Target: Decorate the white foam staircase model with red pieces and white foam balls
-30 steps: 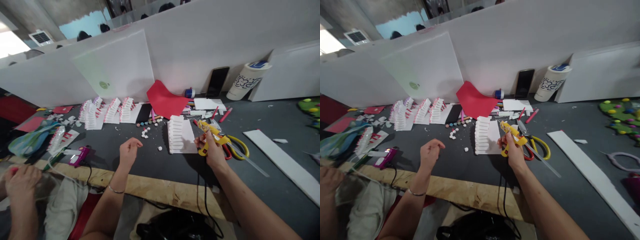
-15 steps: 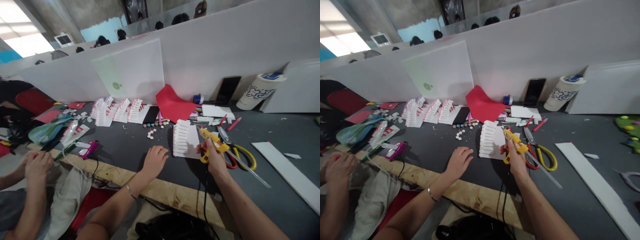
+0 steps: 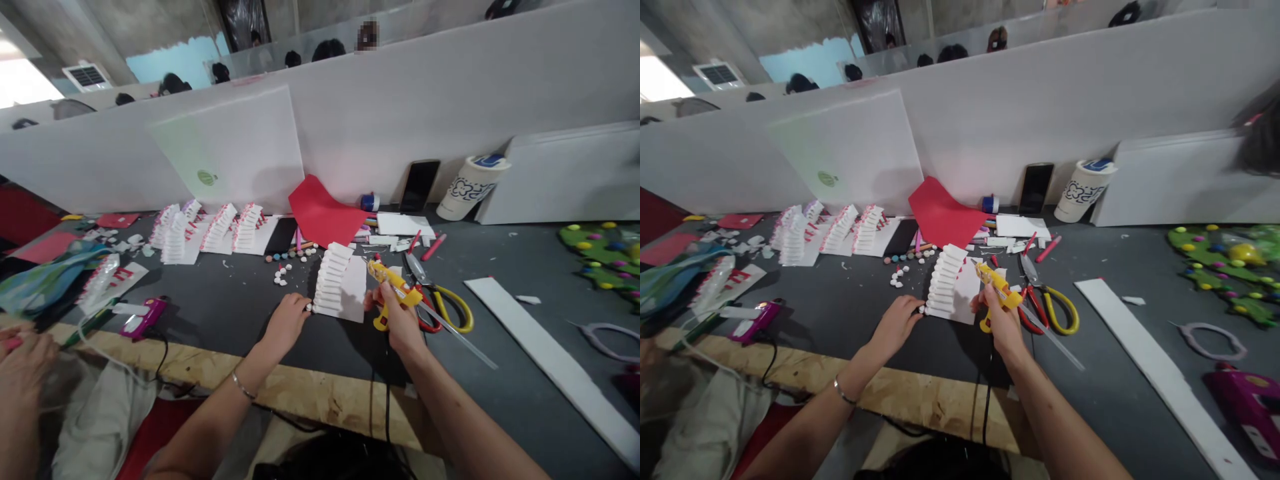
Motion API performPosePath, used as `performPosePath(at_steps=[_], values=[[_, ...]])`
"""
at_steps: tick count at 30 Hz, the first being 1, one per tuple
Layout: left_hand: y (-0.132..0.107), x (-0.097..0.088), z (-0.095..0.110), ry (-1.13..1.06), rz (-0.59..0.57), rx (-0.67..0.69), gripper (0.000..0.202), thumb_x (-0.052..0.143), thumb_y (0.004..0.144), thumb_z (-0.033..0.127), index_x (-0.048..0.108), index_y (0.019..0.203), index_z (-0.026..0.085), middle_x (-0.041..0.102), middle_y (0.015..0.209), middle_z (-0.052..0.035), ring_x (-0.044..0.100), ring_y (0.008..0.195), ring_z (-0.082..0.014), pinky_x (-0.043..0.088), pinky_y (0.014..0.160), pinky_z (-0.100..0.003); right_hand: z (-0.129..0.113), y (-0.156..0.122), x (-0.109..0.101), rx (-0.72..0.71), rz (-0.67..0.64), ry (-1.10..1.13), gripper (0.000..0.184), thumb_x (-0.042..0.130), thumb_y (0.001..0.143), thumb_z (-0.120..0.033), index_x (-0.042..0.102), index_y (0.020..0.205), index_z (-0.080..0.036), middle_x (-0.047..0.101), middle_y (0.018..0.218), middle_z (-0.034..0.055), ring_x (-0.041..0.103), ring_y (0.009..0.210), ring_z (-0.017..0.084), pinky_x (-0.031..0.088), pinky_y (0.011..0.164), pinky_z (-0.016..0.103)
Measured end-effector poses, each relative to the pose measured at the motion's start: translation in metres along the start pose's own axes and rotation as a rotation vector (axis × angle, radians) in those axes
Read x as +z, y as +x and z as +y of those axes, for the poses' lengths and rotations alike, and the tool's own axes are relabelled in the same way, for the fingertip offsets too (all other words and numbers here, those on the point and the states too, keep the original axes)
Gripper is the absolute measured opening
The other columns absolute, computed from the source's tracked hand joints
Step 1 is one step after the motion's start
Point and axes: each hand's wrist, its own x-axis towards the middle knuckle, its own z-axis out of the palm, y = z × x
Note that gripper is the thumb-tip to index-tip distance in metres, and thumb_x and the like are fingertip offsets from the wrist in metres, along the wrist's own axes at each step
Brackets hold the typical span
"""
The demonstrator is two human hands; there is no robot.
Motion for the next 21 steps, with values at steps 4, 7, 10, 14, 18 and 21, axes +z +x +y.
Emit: performPosePath(at_steps=[4, 7, 10, 14, 18, 21], values=[[0.001, -0.001, -0.003, -0.065, 0.022, -0.035, 0.018, 0.054, 0.089, 0.011, 0.067, 0.101, 0.017, 0.066, 0.095, -0.0075, 0.061, 0.094, -0.0218, 0.051, 0.087, -0.038, -0.003, -0.006, 0.005, 0.037, -0.104, 0.029, 0.048, 0.067, 0.079, -0.065, 0.055, 0.061, -0.023, 0.059, 0.055, -0.0035, 0.058, 0.055, 0.013, 0.055, 0.084, 0.035], [0.001, -0.01, 0.0, -0.225, 0.1, -0.099, 0.015, 0.057, 0.087, 0.014, 0.067, 0.097, 0.019, 0.066, 0.093, -0.0065, 0.061, 0.09, -0.0206, 0.05, 0.085, -0.037, -0.002, -0.009, 0.007, 0.123, -0.172, 0.019, 0.05, 0.066, 0.078, -0.067, 0.054, 0.06, -0.022, 0.058, 0.057, -0.0024, 0.059, 0.055, 0.014, 0.056, 0.073, 0.033], [0.006, -0.022, 0.006, -0.541, 0.132, -0.241, 0.014, 0.062, 0.082, 0.017, 0.067, 0.095, 0.018, 0.066, 0.088, -0.0037, 0.059, 0.077, -0.0165, 0.05, 0.075, -0.031, 0.001, -0.009, 0.008, 0.167, -0.214, 0.014, 0.05, 0.065, 0.079, -0.067, 0.054, 0.059, -0.022, 0.058, 0.059, -0.0015, 0.059, 0.056, 0.014, 0.052, 0.058, 0.028], [0.029, -0.037, 0.015, -1.15, 0.15, -0.374, 0.026, 0.075, 0.072, 0.024, 0.068, 0.096, 0.017, 0.067, 0.084, -0.0018, 0.061, 0.075, -0.0125, 0.047, 0.069, -0.023, 0.001, -0.013, 0.007, 0.05, -0.235, -0.077, 0.048, 0.059, 0.085, -0.065, 0.056, 0.061, -0.023, 0.06, 0.058, -0.0014, 0.059, 0.058, 0.014, 0.054, 0.072, 0.031], [0.05, -0.043, 0.022, -1.665, 0.081, -0.438, 0.033, 0.086, 0.065, 0.032, 0.069, 0.086, 0.014, 0.067, 0.079, -0.0018, 0.062, 0.07, -0.0096, 0.046, 0.061, -0.019, -0.003, -0.023, 0.007, -0.162, -0.28, -0.289, 0.042, 0.054, 0.09, -0.057, 0.062, 0.065, -0.024, 0.064, 0.061, 0.0006, 0.061, 0.061, 0.016, 0.054, 0.068, 0.03], [0.053, -0.04, 0.025, -1.801, 0.001, -0.43, 0.034, 0.091, 0.06, 0.033, 0.07, 0.079, 0.013, 0.067, 0.075, -0.0012, 0.061, 0.067, -0.0076, 0.045, 0.06, -0.016, -0.007, -0.03, 0.01, -0.379, -0.349, -0.432, 0.029, 0.058, 0.089, -0.045, 0.064, 0.068, -0.026, 0.067, 0.063, -0.0007, 0.063, 0.059, 0.017, 0.055, 0.069, 0.032]])
